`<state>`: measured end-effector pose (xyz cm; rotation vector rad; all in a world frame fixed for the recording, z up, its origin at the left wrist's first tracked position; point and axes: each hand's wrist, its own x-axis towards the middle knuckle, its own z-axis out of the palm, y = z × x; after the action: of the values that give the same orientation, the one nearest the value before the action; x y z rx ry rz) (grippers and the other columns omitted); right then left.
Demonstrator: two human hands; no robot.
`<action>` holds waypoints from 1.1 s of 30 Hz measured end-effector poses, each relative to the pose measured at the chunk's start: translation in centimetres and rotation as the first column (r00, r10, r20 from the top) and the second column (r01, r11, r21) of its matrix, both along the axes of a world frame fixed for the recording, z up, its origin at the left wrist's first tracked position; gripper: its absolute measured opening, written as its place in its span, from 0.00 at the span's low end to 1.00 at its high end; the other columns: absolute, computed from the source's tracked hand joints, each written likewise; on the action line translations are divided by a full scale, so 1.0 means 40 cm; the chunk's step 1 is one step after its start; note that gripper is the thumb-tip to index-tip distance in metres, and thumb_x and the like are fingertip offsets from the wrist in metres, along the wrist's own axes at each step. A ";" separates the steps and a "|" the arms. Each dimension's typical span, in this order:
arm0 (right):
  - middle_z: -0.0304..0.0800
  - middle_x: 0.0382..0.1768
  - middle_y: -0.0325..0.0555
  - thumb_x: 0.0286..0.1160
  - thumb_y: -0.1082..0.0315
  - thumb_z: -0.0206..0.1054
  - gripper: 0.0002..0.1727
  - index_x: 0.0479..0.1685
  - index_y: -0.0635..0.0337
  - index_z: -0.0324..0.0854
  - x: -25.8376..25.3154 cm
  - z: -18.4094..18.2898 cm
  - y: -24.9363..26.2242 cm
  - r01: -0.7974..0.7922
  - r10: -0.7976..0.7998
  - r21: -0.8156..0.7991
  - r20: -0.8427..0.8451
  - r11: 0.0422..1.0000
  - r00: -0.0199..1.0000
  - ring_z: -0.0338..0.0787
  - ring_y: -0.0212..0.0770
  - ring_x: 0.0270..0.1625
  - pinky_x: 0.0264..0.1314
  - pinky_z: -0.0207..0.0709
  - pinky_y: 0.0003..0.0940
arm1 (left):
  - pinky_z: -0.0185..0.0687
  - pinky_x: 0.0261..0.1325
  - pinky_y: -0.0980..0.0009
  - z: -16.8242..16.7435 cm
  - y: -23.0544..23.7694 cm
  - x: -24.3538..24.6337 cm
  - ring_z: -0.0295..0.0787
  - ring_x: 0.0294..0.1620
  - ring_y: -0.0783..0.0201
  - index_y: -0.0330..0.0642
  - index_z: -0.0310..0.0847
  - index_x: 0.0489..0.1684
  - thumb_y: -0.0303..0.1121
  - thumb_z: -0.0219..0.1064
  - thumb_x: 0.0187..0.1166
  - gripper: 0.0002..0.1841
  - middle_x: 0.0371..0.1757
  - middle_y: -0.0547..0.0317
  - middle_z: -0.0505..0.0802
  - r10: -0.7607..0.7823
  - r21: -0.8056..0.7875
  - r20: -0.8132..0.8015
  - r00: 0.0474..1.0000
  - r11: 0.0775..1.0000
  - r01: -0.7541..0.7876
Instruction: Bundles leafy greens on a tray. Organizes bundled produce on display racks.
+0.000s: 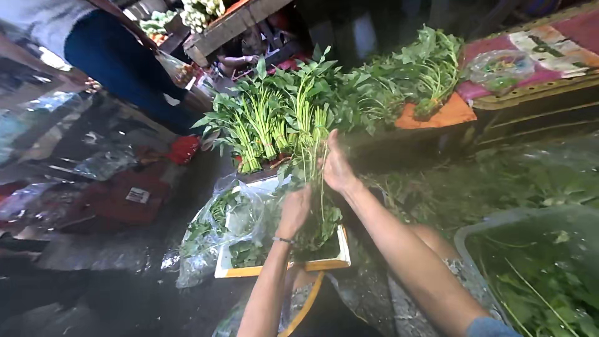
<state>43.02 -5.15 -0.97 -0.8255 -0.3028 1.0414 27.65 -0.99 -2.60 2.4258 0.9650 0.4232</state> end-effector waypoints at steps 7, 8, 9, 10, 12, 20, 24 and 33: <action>0.84 0.39 0.41 0.72 0.68 0.76 0.18 0.57 0.57 0.77 0.031 -0.018 0.014 -0.172 0.174 -0.146 0.000 0.974 0.985 0.81 0.31 0.32 0.34 0.77 0.28 | 0.81 0.32 0.51 -0.082 0.026 -0.026 0.89 0.20 0.49 0.34 0.82 0.13 0.57 0.46 0.89 0.38 0.16 0.47 0.88 -0.218 0.661 0.063 0.974 0.741 0.123; 0.84 0.35 0.40 0.73 0.69 0.75 0.13 0.52 0.57 0.78 0.036 -0.019 0.016 -0.180 0.177 -0.163 -0.031 0.970 0.984 0.81 0.30 0.29 0.30 0.77 0.26 | 0.81 0.31 0.53 -0.085 0.029 -0.029 0.89 0.20 0.50 0.35 0.81 0.13 0.59 0.46 0.88 0.39 0.16 0.48 0.87 -0.231 0.705 0.056 0.971 0.698 0.126; 0.83 0.31 0.40 0.74 0.71 0.74 0.10 0.47 0.58 0.78 0.037 -0.020 0.018 -0.177 0.170 -0.171 -0.056 0.969 0.984 0.80 0.30 0.26 0.27 0.76 0.26 | 0.81 0.31 0.53 -0.085 0.030 -0.030 0.89 0.20 0.51 0.35 0.81 0.12 0.60 0.45 0.88 0.39 0.15 0.48 0.87 -0.234 0.738 0.047 0.971 0.663 0.124; 0.83 0.29 0.40 0.74 0.72 0.73 0.08 0.44 0.58 0.78 0.036 -0.021 0.020 -0.167 0.157 -0.174 -0.067 0.971 0.985 0.79 0.30 0.24 0.25 0.76 0.25 | 0.80 0.31 0.54 -0.083 0.028 -0.031 0.89 0.20 0.51 0.36 0.81 0.13 0.60 0.45 0.87 0.39 0.16 0.48 0.88 -0.236 0.754 0.039 0.971 0.645 0.126; 0.84 0.27 0.41 0.74 0.75 0.72 0.07 0.43 0.59 0.79 0.031 -0.016 0.017 -0.152 0.143 -0.176 -0.060 0.973 0.988 0.79 0.31 0.22 0.25 0.76 0.24 | 0.80 0.32 0.53 -0.073 0.022 -0.032 0.89 0.20 0.51 0.36 0.81 0.13 0.61 0.45 0.87 0.39 0.16 0.48 0.88 -0.241 0.755 -0.002 0.971 0.636 0.159; 0.94 0.41 0.41 0.76 0.78 0.69 0.21 0.67 0.56 0.78 0.019 0.004 0.002 -0.155 0.177 -0.177 0.118 0.972 0.977 0.75 0.21 0.19 0.16 0.62 0.16 | 0.82 0.40 0.45 -0.029 0.024 -0.049 0.92 0.25 0.44 0.32 0.84 0.15 0.58 0.49 0.88 0.38 0.18 0.43 0.89 -0.239 0.546 -0.159 0.958 0.787 0.287; 0.88 0.33 0.42 0.75 0.78 0.67 0.13 0.56 0.59 0.79 0.013 -0.019 0.022 0.012 -0.020 -0.135 -0.059 0.991 0.998 0.71 0.25 0.16 0.13 0.63 0.17 | 0.81 0.53 0.39 0.006 0.009 -0.051 0.93 0.41 0.36 0.23 0.88 0.35 0.45 0.50 0.92 0.30 0.31 0.33 0.92 -0.193 0.125 -0.074 0.978 0.972 0.201; 0.83 0.38 0.43 0.81 0.71 0.69 0.19 0.67 0.56 0.71 -0.056 0.067 0.027 0.152 -0.110 -0.163 0.240 0.975 0.965 0.78 0.30 0.27 0.25 0.71 0.23 | 0.82 0.68 0.49 0.004 -0.034 -0.135 0.87 0.63 0.39 0.28 0.89 0.51 0.40 0.81 0.66 0.24 0.60 0.33 0.89 0.027 0.244 0.448 0.894 0.958 -0.152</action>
<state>40.76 -4.09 1.70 -1.1190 -0.3480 0.8578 22.24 -2.33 -2.43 2.3607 0.8589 1.1552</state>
